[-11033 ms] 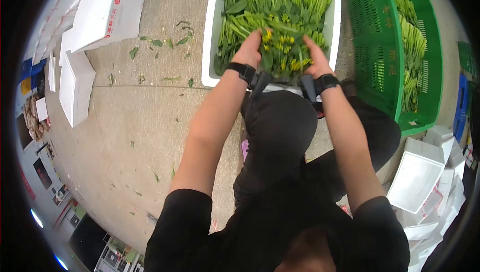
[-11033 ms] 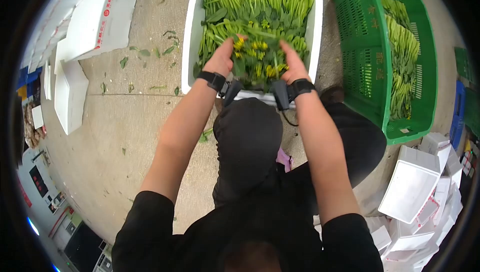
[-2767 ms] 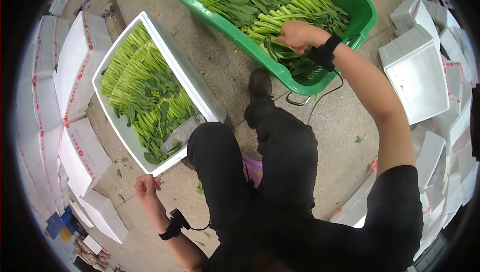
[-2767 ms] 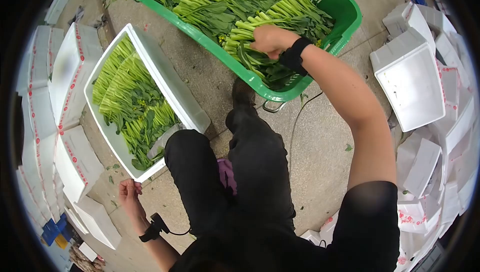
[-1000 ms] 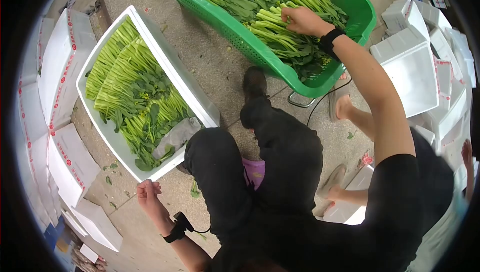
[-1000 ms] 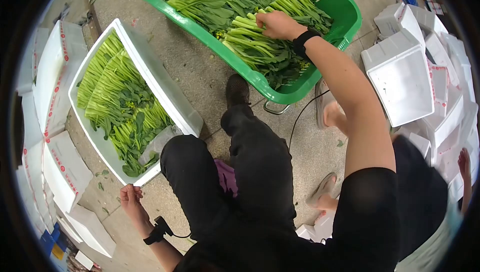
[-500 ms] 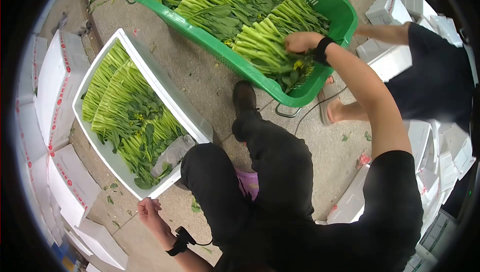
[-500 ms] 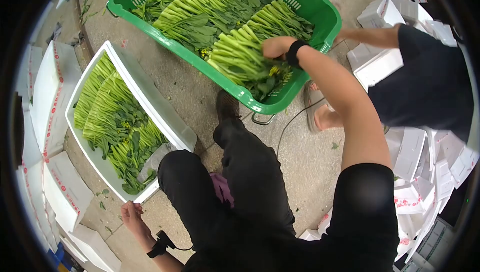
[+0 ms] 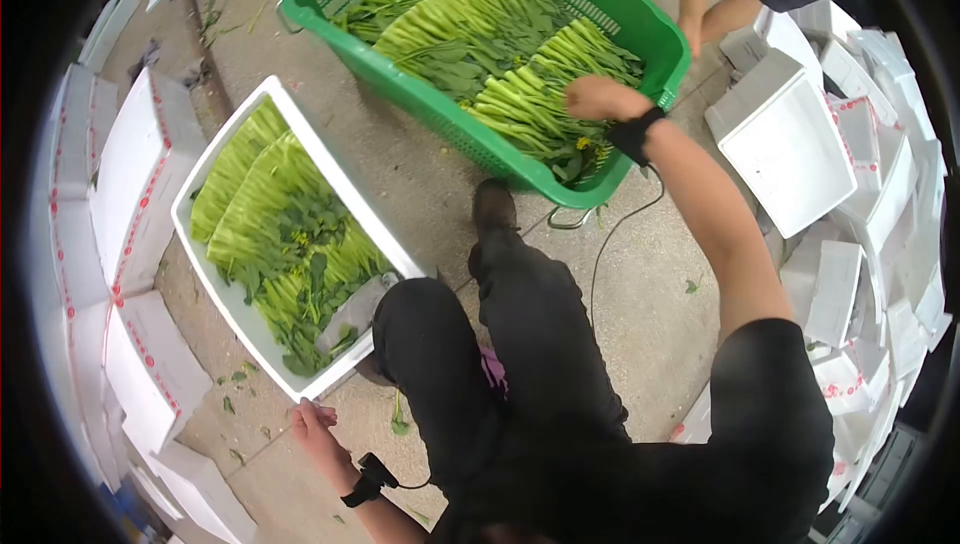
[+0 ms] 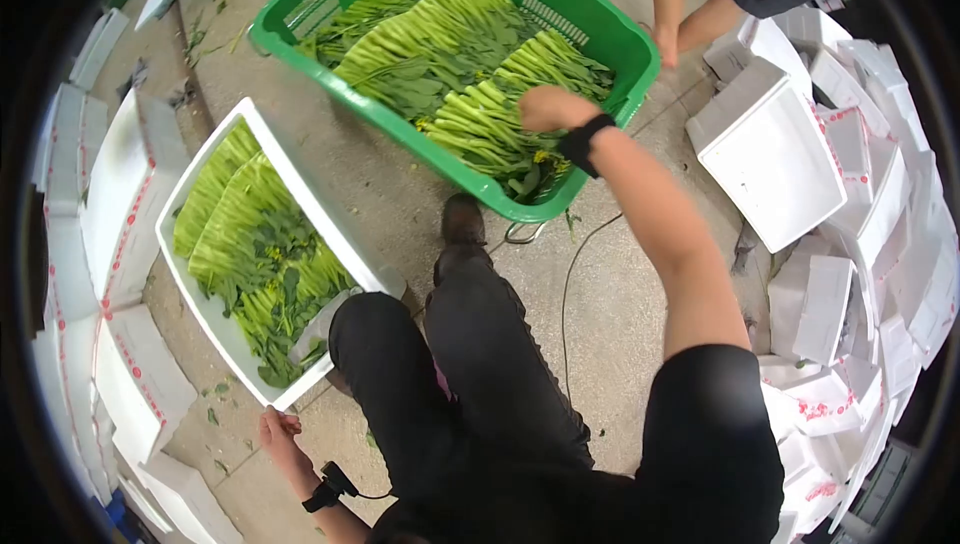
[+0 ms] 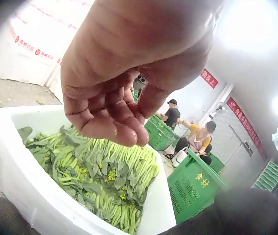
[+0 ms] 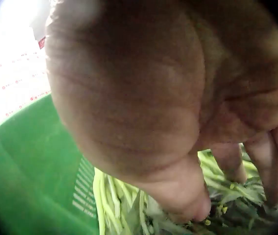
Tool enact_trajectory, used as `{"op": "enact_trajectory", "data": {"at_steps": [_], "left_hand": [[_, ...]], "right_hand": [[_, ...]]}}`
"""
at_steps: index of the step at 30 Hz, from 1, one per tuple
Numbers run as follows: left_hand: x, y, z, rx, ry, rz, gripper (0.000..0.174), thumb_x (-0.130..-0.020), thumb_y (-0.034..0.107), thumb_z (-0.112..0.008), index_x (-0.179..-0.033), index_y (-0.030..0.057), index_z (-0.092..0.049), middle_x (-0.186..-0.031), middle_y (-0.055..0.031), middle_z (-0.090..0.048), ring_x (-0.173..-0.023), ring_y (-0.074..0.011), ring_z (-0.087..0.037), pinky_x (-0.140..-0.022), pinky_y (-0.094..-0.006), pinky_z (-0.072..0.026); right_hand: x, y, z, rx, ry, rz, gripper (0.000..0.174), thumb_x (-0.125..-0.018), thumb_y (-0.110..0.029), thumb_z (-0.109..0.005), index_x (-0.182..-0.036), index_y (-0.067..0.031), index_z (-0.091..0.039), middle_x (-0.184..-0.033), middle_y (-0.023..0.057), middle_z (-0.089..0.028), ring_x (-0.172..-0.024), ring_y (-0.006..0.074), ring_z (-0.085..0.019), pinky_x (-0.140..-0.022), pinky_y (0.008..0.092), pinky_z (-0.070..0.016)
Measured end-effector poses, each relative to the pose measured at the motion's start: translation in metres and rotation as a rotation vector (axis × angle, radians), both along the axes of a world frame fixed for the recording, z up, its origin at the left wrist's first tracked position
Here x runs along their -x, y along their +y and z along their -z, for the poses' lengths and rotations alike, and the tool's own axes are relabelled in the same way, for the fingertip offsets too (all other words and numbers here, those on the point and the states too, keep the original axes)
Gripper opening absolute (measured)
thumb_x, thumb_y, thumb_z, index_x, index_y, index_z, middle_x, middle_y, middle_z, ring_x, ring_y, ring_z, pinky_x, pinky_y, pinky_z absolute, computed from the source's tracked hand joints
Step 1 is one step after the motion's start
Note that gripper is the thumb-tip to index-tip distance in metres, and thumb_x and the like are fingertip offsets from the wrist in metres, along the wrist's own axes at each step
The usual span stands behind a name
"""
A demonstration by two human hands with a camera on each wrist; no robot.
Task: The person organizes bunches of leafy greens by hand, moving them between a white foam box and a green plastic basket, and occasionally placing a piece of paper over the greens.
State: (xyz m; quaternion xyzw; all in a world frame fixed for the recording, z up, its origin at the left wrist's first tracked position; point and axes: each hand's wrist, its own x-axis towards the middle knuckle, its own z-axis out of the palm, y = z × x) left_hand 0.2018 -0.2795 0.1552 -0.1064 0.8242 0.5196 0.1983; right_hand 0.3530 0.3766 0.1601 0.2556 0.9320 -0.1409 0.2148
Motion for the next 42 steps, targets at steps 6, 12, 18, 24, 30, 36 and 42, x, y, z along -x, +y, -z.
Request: {"op": "enact_trajectory", "data": {"at_steps": [6,12,18,24,30,36,42], "left_hand": [[-0.037,-0.107,0.031,0.541,0.346,0.156,0.021,-0.09,0.023,-0.063,-0.092,0.0026,-0.057,-0.071,-0.0065,-0.061,-0.064,-0.0183,-0.056,-0.062,-0.0302,-0.0451],[-0.038,-0.148,0.03,0.583,-0.313,0.232,0.033,-0.085,0.02,-0.067,-0.108,-0.0034,-0.063,-0.107,-0.0201,-0.064,-0.103,-0.0272,-0.059,-0.094,-0.0395,-0.045],[-0.05,-0.098,-0.008,0.455,0.163,0.139,0.04,-0.084,0.016,-0.071,-0.121,0.006,-0.06,-0.126,-0.012,-0.058,-0.11,-0.0265,-0.057,-0.093,-0.0396,-0.0453],[-0.065,-0.18,0.02,0.372,-0.074,0.08,0.039,-0.085,0.019,-0.071,-0.12,0.0075,-0.059,-0.124,-0.014,-0.06,-0.111,-0.029,-0.059,-0.091,-0.0393,-0.0467],[-0.063,-0.217,0.016,0.653,0.28,0.181,0.039,-0.079,0.015,-0.075,-0.113,0.0026,-0.062,-0.124,-0.0213,-0.059,-0.117,-0.0381,-0.054,-0.099,-0.0442,-0.0424],[0.016,-0.212,-0.024,0.582,0.507,0.304,0.036,-0.076,0.015,-0.076,-0.108,0.0045,-0.063,-0.121,-0.0196,-0.06,-0.119,-0.0354,-0.053,-0.101,-0.0435,-0.0406],[0.122,-0.116,-0.086,0.675,0.582,0.494,0.027,-0.08,0.014,-0.073,-0.105,0.0068,-0.065,-0.116,-0.0176,-0.063,-0.116,-0.0336,-0.055,-0.097,-0.0438,-0.0426]], "right_hand": [[-0.136,-0.055,-0.126,0.132,0.044,0.519,0.02,-0.081,-0.02,-0.06,-0.078,-0.0012,-0.065,-0.082,0.0197,-0.067,-0.075,0.0337,-0.066,-0.063,0.042,-0.0501],[-0.132,-0.056,-0.073,-0.35,0.183,0.365,0.047,-0.086,-0.029,-0.062,-0.122,0.002,-0.057,-0.1,0.0252,-0.067,-0.097,0.0444,-0.062,-0.087,0.0449,-0.0497],[0.014,-0.04,0.033,0.309,-0.249,0.169,0.072,-0.086,-0.027,-0.061,-0.147,-0.0038,-0.032,-0.146,0.0209,-0.042,-0.136,0.0288,-0.038,-0.109,0.0367,-0.033],[0.025,-0.049,0.036,0.15,-0.353,0.032,0.05,-0.08,-0.024,-0.067,-0.127,-0.0071,-0.059,-0.128,0.0206,-0.059,-0.114,0.0328,-0.059,-0.096,0.0434,-0.0449],[0.072,-0.089,-0.063,-0.312,0.139,-0.04,0.039,-0.08,-0.034,-0.069,-0.1,-0.0011,-0.066,-0.094,0.021,-0.067,-0.092,0.0369,-0.065,-0.079,0.0436,-0.0509],[0.187,-0.18,-0.112,0.082,0.292,-0.421,0.047,-0.083,-0.033,-0.068,-0.114,0.0014,-0.062,-0.106,0.0187,-0.068,-0.097,0.0309,-0.066,-0.086,0.0379,-0.0515],[0.327,-0.239,-0.016,0.16,-0.052,-0.372,0.036,-0.08,-0.034,-0.067,-0.082,0.0018,-0.071,-0.08,0.0207,-0.068,-0.081,0.033,-0.068,-0.074,0.0396,-0.053]]}}
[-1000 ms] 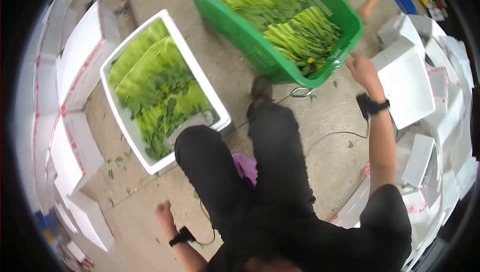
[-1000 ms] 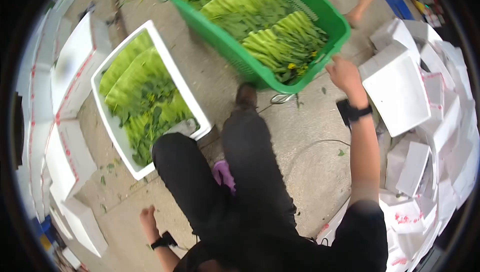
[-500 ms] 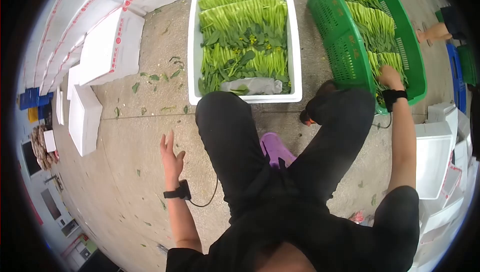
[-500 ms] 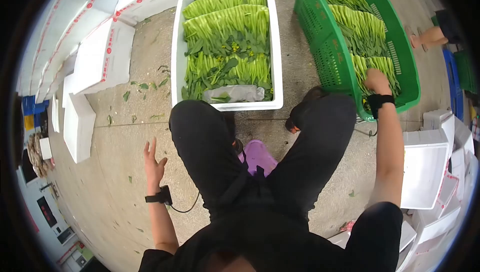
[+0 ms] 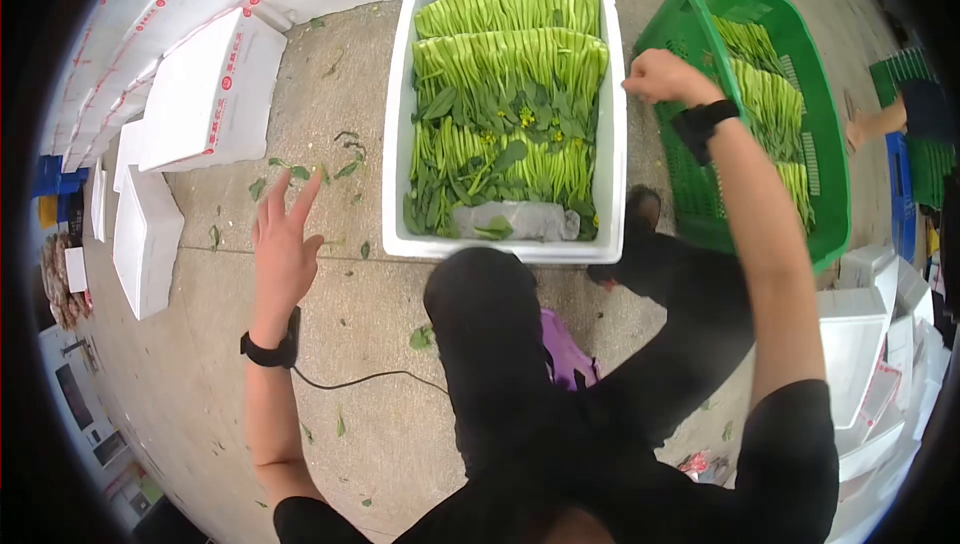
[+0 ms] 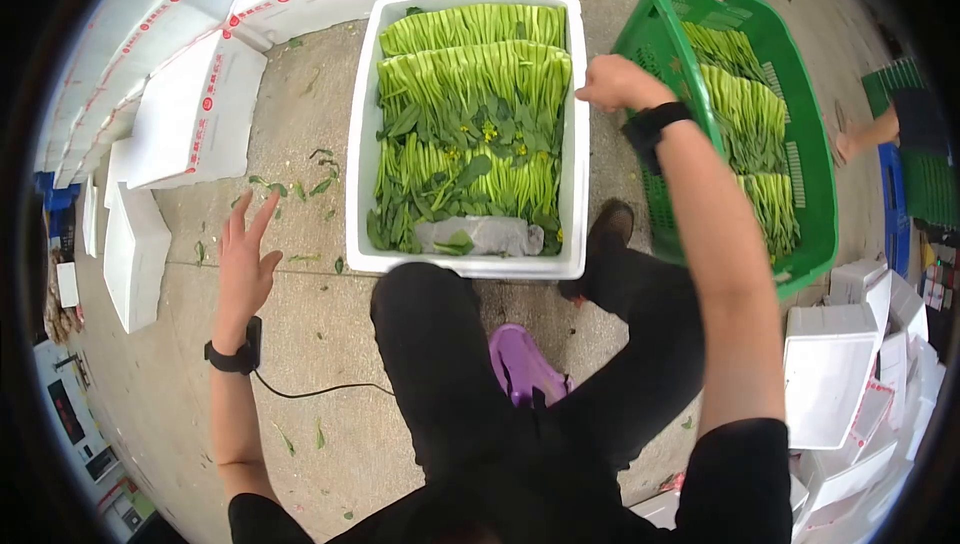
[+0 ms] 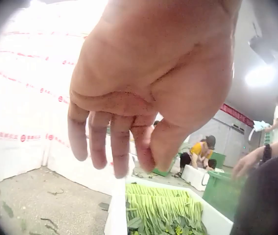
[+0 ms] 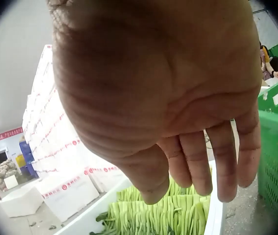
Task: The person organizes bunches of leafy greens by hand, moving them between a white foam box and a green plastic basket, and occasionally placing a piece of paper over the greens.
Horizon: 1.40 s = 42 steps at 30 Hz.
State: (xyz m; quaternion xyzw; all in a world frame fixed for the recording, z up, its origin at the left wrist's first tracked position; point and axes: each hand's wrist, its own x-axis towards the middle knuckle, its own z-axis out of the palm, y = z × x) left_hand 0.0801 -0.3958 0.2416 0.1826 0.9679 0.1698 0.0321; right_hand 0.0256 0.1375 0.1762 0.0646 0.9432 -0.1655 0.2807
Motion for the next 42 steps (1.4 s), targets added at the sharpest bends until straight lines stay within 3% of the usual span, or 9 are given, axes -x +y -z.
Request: {"op": "enact_trajectory", "data": {"at_steps": [2,4,8,16,26,31,36,38,42], "left_hand": [[0.029,0.037,0.005,0.215,0.273,0.115,0.026,-0.08,0.014,-0.072,-0.105,0.0068,-0.066,-0.112,-0.0178,-0.065,-0.111,-0.035,-0.057,-0.093,-0.0442,-0.0449],[0.066,0.063,0.025,-0.037,-0.21,0.064,0.021,-0.082,0.016,-0.069,-0.101,0.0063,-0.067,-0.101,-0.0152,-0.068,-0.102,-0.0336,-0.061,-0.088,-0.041,-0.0474],[0.117,0.16,0.106,-0.278,-0.3,0.218,0.024,-0.085,0.017,-0.066,-0.105,0.0049,-0.065,-0.089,-0.0084,-0.068,-0.085,-0.0247,-0.065,-0.078,-0.0348,-0.0491],[0.155,0.284,0.255,-0.487,-0.172,0.008,0.027,-0.08,0.007,-0.068,-0.106,0.0077,-0.065,-0.079,-0.0061,-0.062,-0.066,-0.0216,-0.062,-0.062,-0.0338,-0.0495],[0.15,0.291,0.274,-0.412,0.197,0.099,0.017,-0.083,0.009,-0.067,-0.098,0.0088,-0.061,-0.091,-0.0094,-0.058,-0.069,-0.0308,-0.061,-0.06,-0.039,-0.0486],[0.157,0.283,0.264,-0.351,0.085,0.144,0.015,-0.084,0.01,-0.066,-0.098,0.0081,-0.06,-0.091,-0.0102,-0.059,-0.071,-0.0303,-0.063,-0.063,-0.04,-0.0497],[0.168,0.195,0.203,-0.644,0.074,-0.297,0.014,-0.087,0.008,-0.064,-0.099,0.0034,-0.061,-0.085,-0.0076,-0.062,-0.075,-0.0145,-0.061,-0.067,-0.0277,-0.0501],[0.161,0.192,0.178,-0.502,0.209,-0.352,0.017,-0.084,0.004,-0.061,-0.101,0.004,-0.061,-0.097,-0.0107,-0.062,-0.079,-0.0216,-0.061,-0.073,-0.0322,-0.0501],[0.147,0.253,0.223,-0.525,0.042,0.048,0.02,-0.082,0.006,-0.066,-0.102,0.007,-0.064,-0.089,-0.0073,-0.06,-0.069,-0.0195,-0.061,-0.065,-0.0322,-0.0501]], "right_hand": [[0.02,-0.023,0.05,-0.052,0.202,0.128,0.035,-0.08,-0.036,-0.067,-0.08,-0.0007,-0.071,-0.079,0.0195,-0.068,-0.078,0.0354,-0.066,-0.073,0.0409,-0.0527],[0.027,-0.054,0.1,0.3,0.448,0.452,0.03,-0.083,-0.031,-0.066,-0.088,-0.0024,-0.071,-0.083,0.0161,-0.07,-0.081,0.0316,-0.067,-0.076,0.039,-0.0526],[0.028,-0.109,0.163,0.565,0.647,0.702,0.02,-0.086,-0.014,-0.064,-0.102,-0.0021,-0.066,-0.092,0.0112,-0.07,-0.079,0.0223,-0.066,-0.072,0.0339,-0.0508],[0.045,-0.113,0.185,0.581,0.923,0.741,0.017,-0.087,-0.004,-0.061,-0.103,-0.0038,-0.065,-0.09,0.007,-0.062,-0.066,0.0149,-0.059,-0.061,0.028,-0.0469],[0.074,-0.09,0.173,0.231,0.887,0.299,0.027,-0.082,-0.005,-0.065,-0.108,-0.0132,-0.064,-0.098,0.0113,-0.058,-0.072,0.0292,-0.062,-0.065,0.0392,-0.0503],[0.057,-0.075,0.152,0.416,1.022,0.632,0.024,-0.083,-0.008,-0.068,-0.106,-0.0072,-0.064,-0.096,0.0074,-0.062,-0.067,0.0192,-0.061,-0.06,0.0301,-0.0495],[0.031,-0.01,0.145,0.336,1.162,0.968,0.021,-0.087,-0.013,-0.068,-0.104,-0.0011,-0.065,-0.084,0.0006,-0.062,-0.066,0.007,-0.052,-0.059,0.0224,-0.045],[0.03,-0.006,0.145,0.345,1.191,0.991,0.02,-0.088,-0.013,-0.067,-0.103,-0.0009,-0.065,-0.085,0.0005,-0.062,-0.068,0.0064,-0.051,-0.059,0.0215,-0.0443],[0.037,-0.034,0.146,0.616,1.107,1.004,0.02,-0.088,-0.012,-0.067,-0.104,0.0002,-0.065,-0.086,0.0004,-0.061,-0.068,0.006,-0.051,-0.06,0.0218,-0.0442]]}}
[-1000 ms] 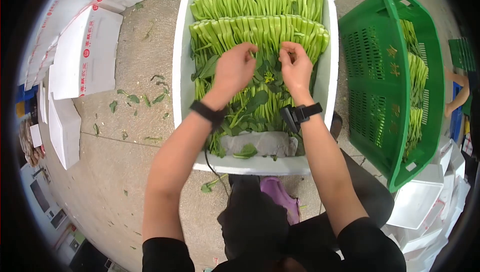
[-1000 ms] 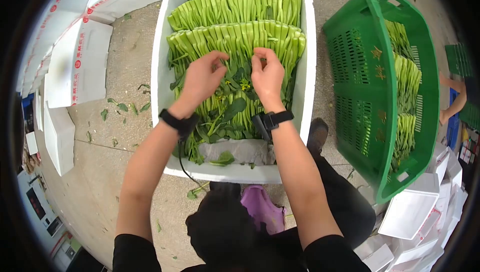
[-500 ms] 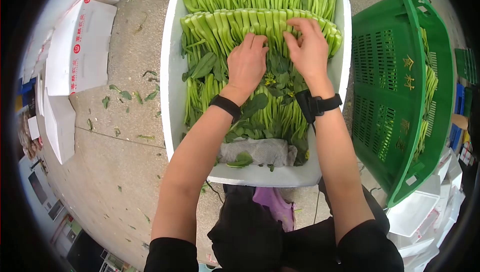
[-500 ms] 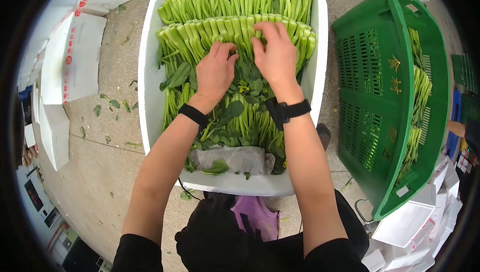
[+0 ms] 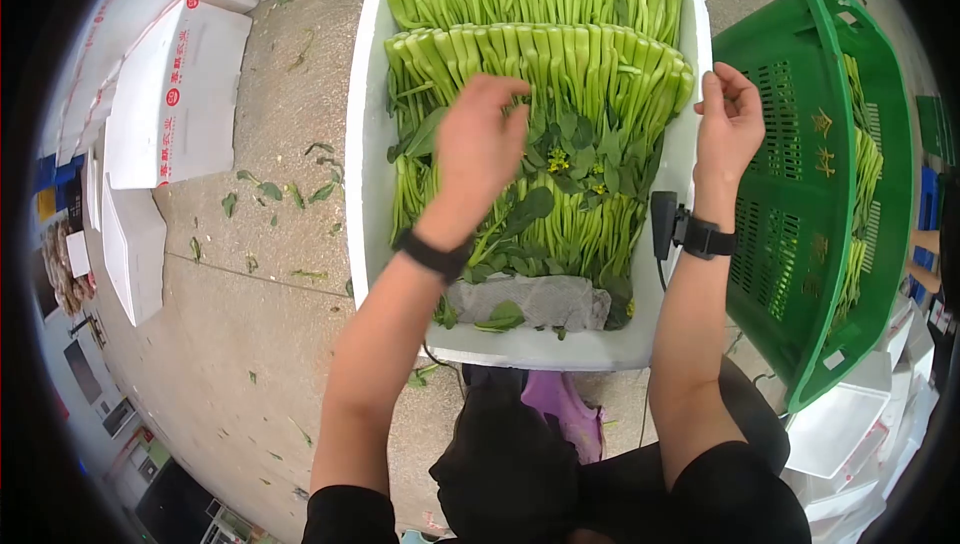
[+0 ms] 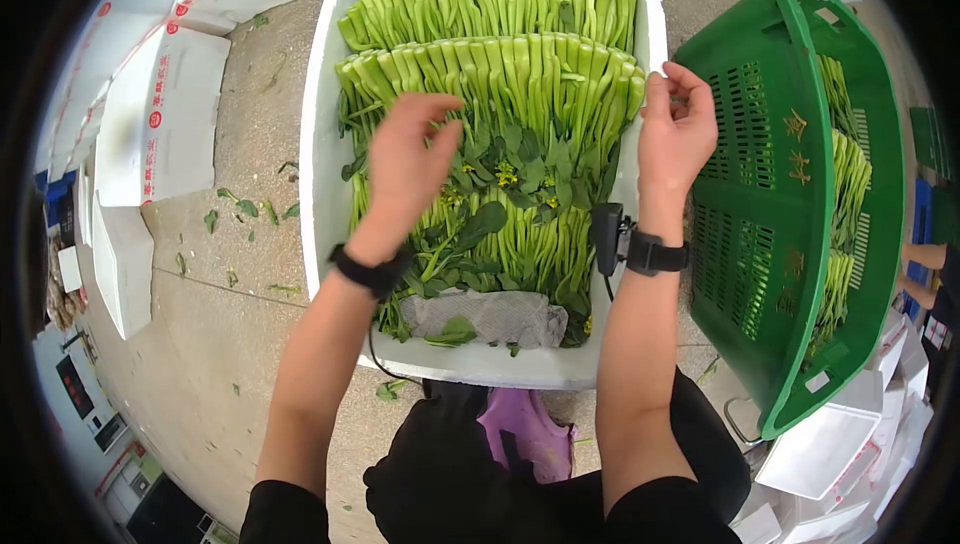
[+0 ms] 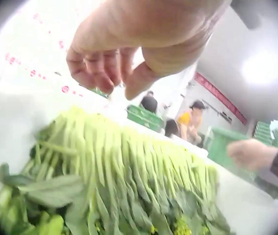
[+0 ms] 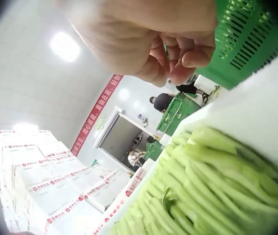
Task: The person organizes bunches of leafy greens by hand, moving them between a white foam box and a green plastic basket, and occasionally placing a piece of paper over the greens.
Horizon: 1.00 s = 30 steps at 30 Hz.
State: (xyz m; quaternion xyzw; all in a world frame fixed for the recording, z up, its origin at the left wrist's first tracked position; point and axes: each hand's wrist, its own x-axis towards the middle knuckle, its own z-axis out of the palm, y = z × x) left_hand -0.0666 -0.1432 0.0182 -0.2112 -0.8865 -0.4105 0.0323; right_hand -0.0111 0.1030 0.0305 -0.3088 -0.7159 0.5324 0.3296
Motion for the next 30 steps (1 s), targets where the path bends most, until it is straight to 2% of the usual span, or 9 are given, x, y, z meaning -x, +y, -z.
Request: {"op": "enact_trajectory", "data": {"at_steps": [3,5,6,8,14,18,21,26,30], "left_hand": [[-0.002,0.028,0.023,0.072,-0.075,0.01,0.018,-0.082,0.008,-0.067,-0.1,0.0085,-0.065,-0.088,-0.0085,-0.059,-0.069,-0.023,-0.061,-0.063,-0.0349,-0.049],[-0.002,0.034,0.034,0.141,0.096,0.002,0.021,-0.082,0.011,-0.067,-0.103,0.0102,-0.064,-0.091,-0.0083,-0.058,-0.071,-0.0261,-0.061,-0.065,-0.0377,-0.0476],[-0.002,0.036,0.04,0.139,0.091,0.006,0.021,-0.082,0.011,-0.067,-0.103,0.0102,-0.064,-0.091,-0.0083,-0.058,-0.071,-0.0261,-0.061,-0.065,-0.0377,-0.0476],[-0.002,0.037,0.046,0.285,0.326,-0.021,0.021,-0.083,0.013,-0.067,-0.103,0.01,-0.061,-0.095,-0.0077,-0.057,-0.074,-0.0285,-0.061,-0.068,-0.0398,-0.0465],[0.004,0.044,0.043,0.386,0.164,0.003,0.017,-0.085,0.014,-0.066,-0.098,0.0077,-0.058,-0.095,-0.0086,-0.055,-0.08,-0.0285,-0.061,-0.074,-0.0395,-0.0463],[0.006,0.041,0.04,0.368,0.212,0.05,0.016,-0.085,0.015,-0.066,-0.096,0.0074,-0.057,-0.095,-0.0093,-0.055,-0.079,-0.0285,-0.062,-0.074,-0.0399,-0.0472],[0.005,0.043,0.044,0.375,0.35,0.053,0.017,-0.082,0.013,-0.067,-0.094,0.0066,-0.056,-0.093,-0.0097,-0.055,-0.075,-0.0293,-0.061,-0.071,-0.0392,-0.0481],[0.005,0.039,0.052,0.258,0.233,0.023,0.019,-0.078,0.008,-0.066,-0.095,0.0068,-0.056,-0.087,-0.0101,-0.056,-0.069,-0.0296,-0.061,-0.062,-0.0379,-0.0499],[0.003,0.025,0.056,0.204,0.166,0.029,0.02,-0.078,0.008,-0.067,-0.095,0.0078,-0.057,-0.087,-0.0101,-0.057,-0.07,-0.03,-0.061,-0.063,-0.0382,-0.0506]], "right_hand": [[-0.001,-0.014,-0.009,-0.075,-0.054,-0.036,0.02,-0.089,-0.012,-0.066,-0.104,0.0008,-0.065,-0.086,0.0012,-0.062,-0.067,0.0064,-0.052,-0.059,0.0218,-0.0442],[-0.003,-0.013,-0.013,-0.11,-0.103,-0.039,0.02,-0.09,-0.012,-0.065,-0.104,0.001,-0.065,-0.086,0.002,-0.063,-0.068,0.0071,-0.054,-0.06,0.0219,-0.046],[-0.005,-0.01,-0.011,-0.111,-0.108,-0.035,0.02,-0.09,-0.012,-0.065,-0.104,0.001,-0.065,-0.086,0.002,-0.063,-0.068,0.0071,-0.054,-0.06,0.0219,-0.046],[-0.005,0.0,-0.008,-0.078,-0.073,-0.04,0.02,-0.09,-0.012,-0.066,-0.104,0.0009,-0.065,-0.087,0.0026,-0.063,-0.07,0.0074,-0.055,-0.061,0.0226,-0.0492],[-0.009,0.012,-0.006,-0.013,-0.043,0.0,0.019,-0.089,-0.012,-0.066,-0.103,0.0009,-0.065,-0.089,0.0039,-0.064,-0.071,0.008,-0.057,-0.062,0.0236,-0.0519],[-0.011,0.016,-0.005,-0.014,-0.007,0.01,0.019,-0.089,-0.012,-0.066,-0.103,0.001,-0.065,-0.089,0.0039,-0.064,-0.071,0.0082,-0.057,-0.062,0.0238,-0.0519],[-0.009,0.016,-0.005,-0.01,-0.027,0.003,0.019,-0.089,-0.012,-0.066,-0.103,0.0009,-0.065,-0.089,0.0037,-0.064,-0.069,0.0086,-0.057,-0.062,0.0244,-0.0516],[-0.01,0.015,-0.008,0.0,-0.061,-0.007,0.019,-0.089,-0.013,-0.066,-0.103,0.001,-0.065,-0.089,0.0034,-0.064,-0.069,0.0087,-0.057,-0.062,0.0237,-0.0505],[-0.009,0.016,-0.005,0.015,-0.046,-0.013,0.02,-0.089,-0.013,-0.066,-0.103,0.0011,-0.065,-0.089,0.0033,-0.064,-0.069,0.0088,-0.057,-0.062,0.0234,-0.0502]]}}
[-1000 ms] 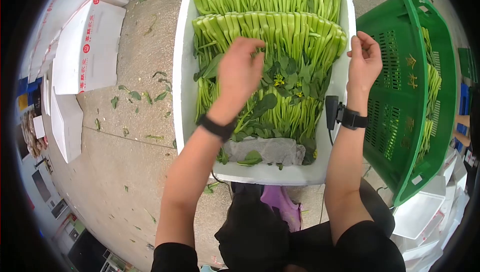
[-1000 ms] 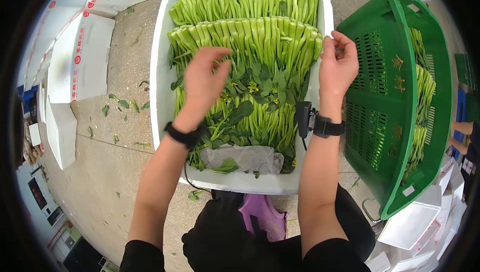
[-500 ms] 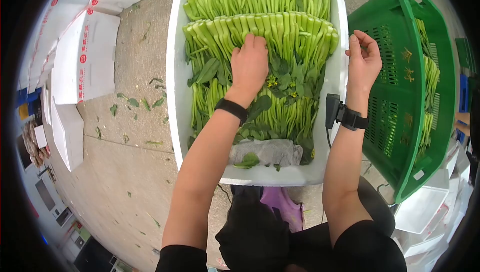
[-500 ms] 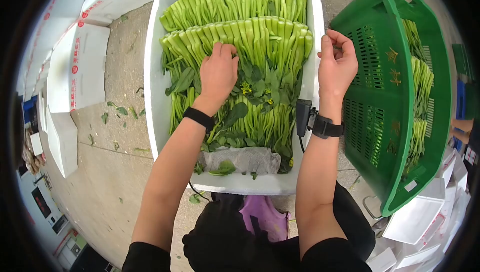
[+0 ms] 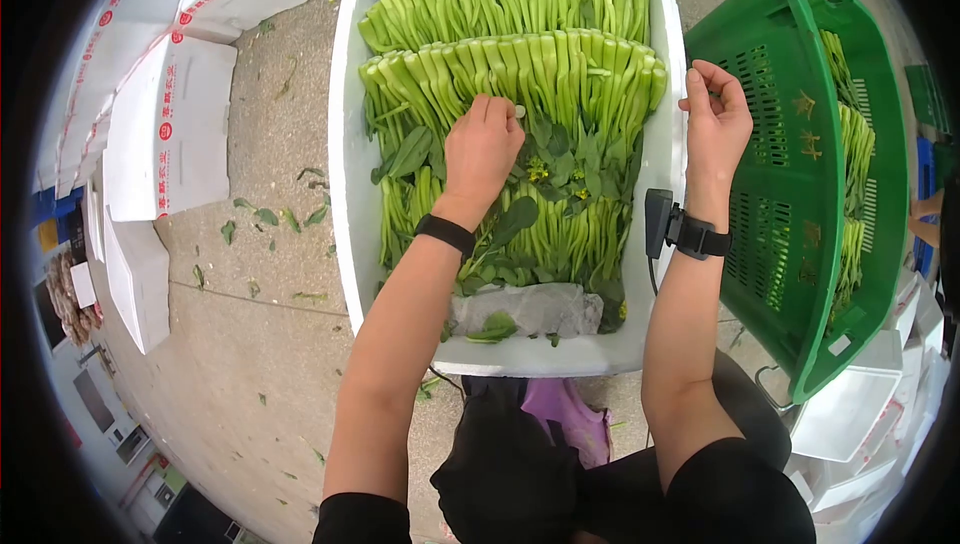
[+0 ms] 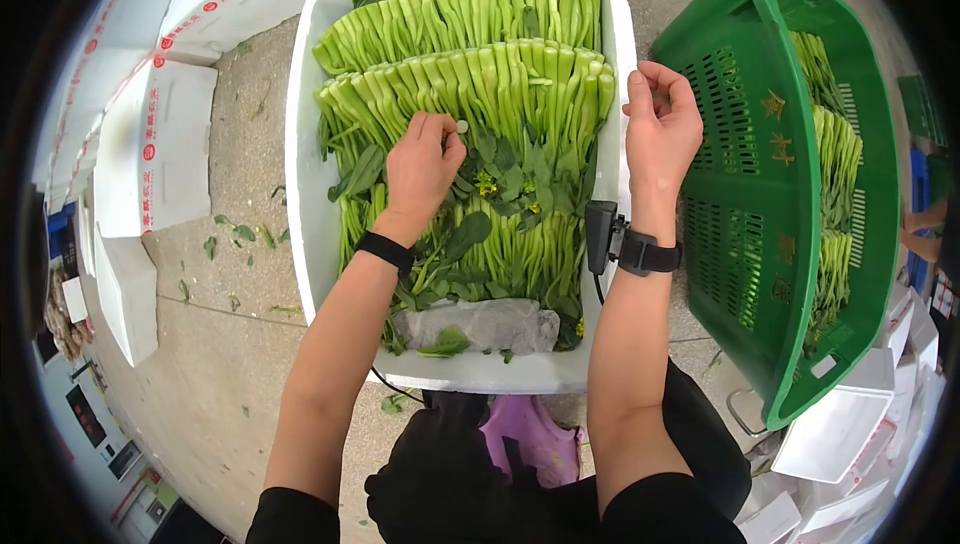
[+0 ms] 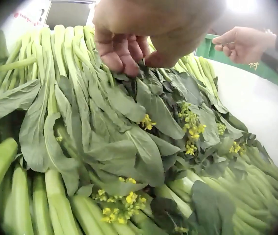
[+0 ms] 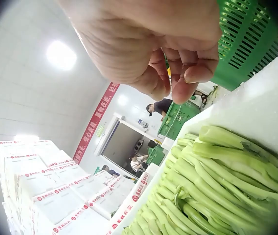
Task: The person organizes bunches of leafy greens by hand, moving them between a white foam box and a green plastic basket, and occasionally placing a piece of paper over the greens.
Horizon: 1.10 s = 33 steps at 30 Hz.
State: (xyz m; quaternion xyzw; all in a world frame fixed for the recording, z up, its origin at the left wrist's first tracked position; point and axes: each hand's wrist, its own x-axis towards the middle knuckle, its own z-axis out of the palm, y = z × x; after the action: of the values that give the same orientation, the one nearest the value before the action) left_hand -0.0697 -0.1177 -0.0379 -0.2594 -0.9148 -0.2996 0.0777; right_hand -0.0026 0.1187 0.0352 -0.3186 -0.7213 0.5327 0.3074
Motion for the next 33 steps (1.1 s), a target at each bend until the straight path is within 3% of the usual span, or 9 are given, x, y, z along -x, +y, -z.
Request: {"op": "enact_trajectory", "data": {"at_steps": [11,13,14,15,18,22,26,29,33], "left_hand": [[-0.002,0.0,-0.027,0.079,-0.232,0.033,0.017,-0.081,0.01,-0.067,-0.096,0.007,-0.062,-0.095,-0.0091,-0.064,-0.08,-0.0279,-0.064,-0.07,-0.0366,-0.0516],[-0.008,-0.039,-0.059,-0.132,-0.176,-0.212,0.026,-0.082,0.01,-0.067,-0.107,0.0054,-0.061,-0.103,-0.009,-0.065,-0.084,-0.0233,-0.064,-0.076,-0.0345,-0.0513],[-0.011,-0.073,-0.093,-0.639,-0.268,-0.259,0.039,-0.082,0.009,-0.068,-0.118,0.003,-0.056,-0.112,-0.0096,-0.063,-0.094,-0.0193,-0.062,-0.084,-0.0328,-0.0495],[-0.008,-0.114,-0.128,-0.269,-0.047,-0.669,0.05,-0.079,0.005,-0.07,-0.126,0.0005,-0.051,-0.117,-0.0138,-0.06,-0.105,-0.0214,-0.059,-0.093,-0.0342,-0.0466],[-0.007,-0.257,-0.148,-0.617,0.123,-1.043,0.069,-0.082,0.008,-0.068,-0.143,0.003,-0.037,-0.142,-0.021,-0.039,-0.132,-0.0308,-0.037,-0.109,-0.0424,-0.0311],[-0.044,-0.159,-0.243,-0.386,-0.359,-0.419,0.055,-0.085,0.008,-0.064,-0.136,-0.0008,-0.047,-0.134,-0.0165,-0.05,-0.131,-0.0267,-0.041,-0.111,-0.0384,-0.0289],[-0.021,-0.044,-0.267,0.156,-0.314,0.498,0.044,-0.085,0.013,-0.062,-0.125,-0.0024,-0.054,-0.124,-0.0171,-0.057,-0.123,-0.0321,-0.048,-0.105,-0.0399,-0.037],[0.018,0.048,-0.184,0.042,-0.132,0.648,0.035,-0.084,0.014,-0.063,-0.114,-0.0012,-0.057,-0.107,-0.0195,-0.058,-0.108,-0.0371,-0.051,-0.095,-0.0418,-0.0431],[0.067,0.137,-0.088,0.245,-0.122,0.654,0.044,-0.082,0.023,-0.065,-0.121,0.0046,-0.056,-0.12,-0.016,-0.055,-0.118,-0.0357,-0.048,-0.101,-0.0427,-0.0403]], "right_hand": [[0.0,-0.002,0.001,0.025,-0.009,-0.044,0.02,-0.089,-0.012,-0.066,-0.104,0.0013,-0.066,-0.09,0.0036,-0.064,-0.072,0.008,-0.058,-0.063,0.0235,-0.051],[-0.001,0.004,0.001,-0.013,-0.023,-0.031,0.019,-0.089,-0.012,-0.066,-0.103,0.0015,-0.066,-0.089,0.0037,-0.065,-0.073,0.0083,-0.057,-0.065,0.0237,-0.05],[-0.002,0.01,0.004,-0.008,-0.023,-0.023,0.019,-0.089,-0.012,-0.066,-0.103,0.0015,-0.066,-0.089,0.0037,-0.065,-0.073,0.0083,-0.057,-0.065,0.0237,-0.05],[-0.004,0.017,0.008,-0.053,-0.013,-0.027,0.019,-0.089,-0.011,-0.066,-0.103,0.0015,-0.066,-0.089,0.0036,-0.065,-0.074,0.0081,-0.058,-0.066,0.0233,-0.0494],[-0.006,0.029,0.017,-0.228,-0.031,-0.007,0.017,-0.088,-0.01,-0.065,-0.103,-0.002,-0.068,-0.09,0.0056,-0.068,-0.073,0.0113,-0.059,-0.069,0.0253,-0.0487],[0.016,0.032,0.012,-0.6,-0.178,-0.148,0.021,-0.087,-0.005,-0.055,-0.103,-0.0058,-0.068,-0.095,0.0125,-0.066,-0.085,0.0322,-0.062,-0.083,0.039,-0.0491],[0.027,0.03,-0.007,-0.647,-0.183,-0.187,0.023,-0.087,-0.005,-0.054,-0.104,-0.0043,-0.068,-0.101,0.0144,-0.064,-0.088,0.032,-0.061,-0.085,0.0403,-0.0483],[0.019,0.032,-0.011,-0.326,-0.062,-0.014,0.021,-0.087,-0.009,-0.058,-0.105,-0.0036,-0.068,-0.098,0.0125,-0.066,-0.082,0.0252,-0.065,-0.077,0.0343,-0.051],[-0.01,0.018,0.002,0.013,0.143,0.243,0.017,-0.089,-0.006,-0.06,-0.104,0.0001,-0.065,-0.092,0.0075,-0.065,-0.077,0.0147,-0.062,-0.071,0.0284,-0.0496]]}}
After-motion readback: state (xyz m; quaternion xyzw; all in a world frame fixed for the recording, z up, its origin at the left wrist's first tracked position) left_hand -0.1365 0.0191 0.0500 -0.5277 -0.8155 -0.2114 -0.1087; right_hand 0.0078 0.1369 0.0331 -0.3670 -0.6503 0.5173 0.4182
